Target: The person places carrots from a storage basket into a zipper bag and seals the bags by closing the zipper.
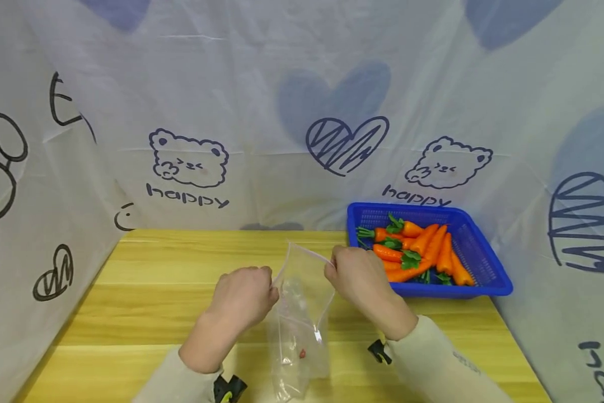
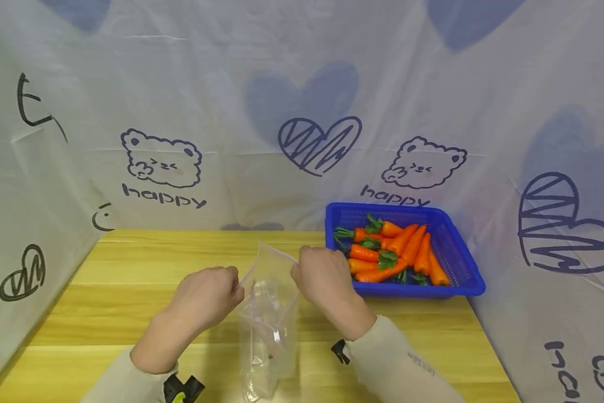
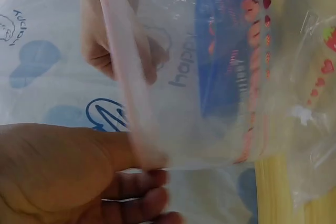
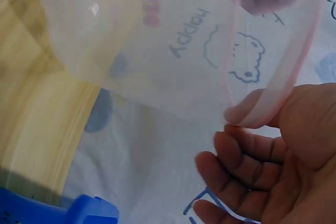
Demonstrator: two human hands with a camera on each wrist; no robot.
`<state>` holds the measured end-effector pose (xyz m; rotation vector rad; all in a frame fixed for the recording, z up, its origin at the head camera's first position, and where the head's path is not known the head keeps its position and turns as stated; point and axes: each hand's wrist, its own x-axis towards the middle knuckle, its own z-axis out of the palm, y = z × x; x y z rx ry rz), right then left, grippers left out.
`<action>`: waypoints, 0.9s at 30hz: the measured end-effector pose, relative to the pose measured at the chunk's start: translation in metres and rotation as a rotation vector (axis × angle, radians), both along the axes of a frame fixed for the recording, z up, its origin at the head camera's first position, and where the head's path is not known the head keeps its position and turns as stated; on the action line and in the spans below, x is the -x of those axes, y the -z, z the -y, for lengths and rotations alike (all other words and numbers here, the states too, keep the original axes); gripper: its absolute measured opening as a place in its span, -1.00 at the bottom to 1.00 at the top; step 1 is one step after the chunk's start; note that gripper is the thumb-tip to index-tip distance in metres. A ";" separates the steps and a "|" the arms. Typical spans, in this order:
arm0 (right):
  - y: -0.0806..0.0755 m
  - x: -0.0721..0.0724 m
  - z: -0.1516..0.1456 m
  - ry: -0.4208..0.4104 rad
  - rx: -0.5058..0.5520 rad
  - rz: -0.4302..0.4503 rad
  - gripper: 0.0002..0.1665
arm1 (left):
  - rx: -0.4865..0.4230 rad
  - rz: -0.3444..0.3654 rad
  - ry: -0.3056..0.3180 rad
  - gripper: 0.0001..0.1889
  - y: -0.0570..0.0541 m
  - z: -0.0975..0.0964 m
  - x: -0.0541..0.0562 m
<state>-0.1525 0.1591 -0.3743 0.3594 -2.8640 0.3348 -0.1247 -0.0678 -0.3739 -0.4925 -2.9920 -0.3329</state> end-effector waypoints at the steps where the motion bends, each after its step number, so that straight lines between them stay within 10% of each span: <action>1: 0.002 -0.001 -0.001 -0.016 0.006 -0.032 -0.68 | -0.004 -0.050 0.013 -0.73 0.002 0.001 -0.001; 6: 0.023 -0.006 -0.009 -0.051 -0.013 -0.146 -0.69 | 0.020 -0.318 0.049 -0.71 0.026 0.005 -0.003; 11: 0.041 -0.012 -0.011 -0.079 -0.013 -0.185 -0.72 | 0.030 -0.417 0.058 -0.68 0.045 0.007 -0.004; 22: 0.024 -0.011 0.006 -0.082 -0.030 -0.090 -0.73 | 0.043 -0.294 0.071 -0.69 0.040 0.004 -0.013; 27: 0.036 -0.010 0.009 -0.071 -0.060 -0.089 -0.73 | 0.000 -0.352 0.079 -0.65 0.051 0.005 -0.009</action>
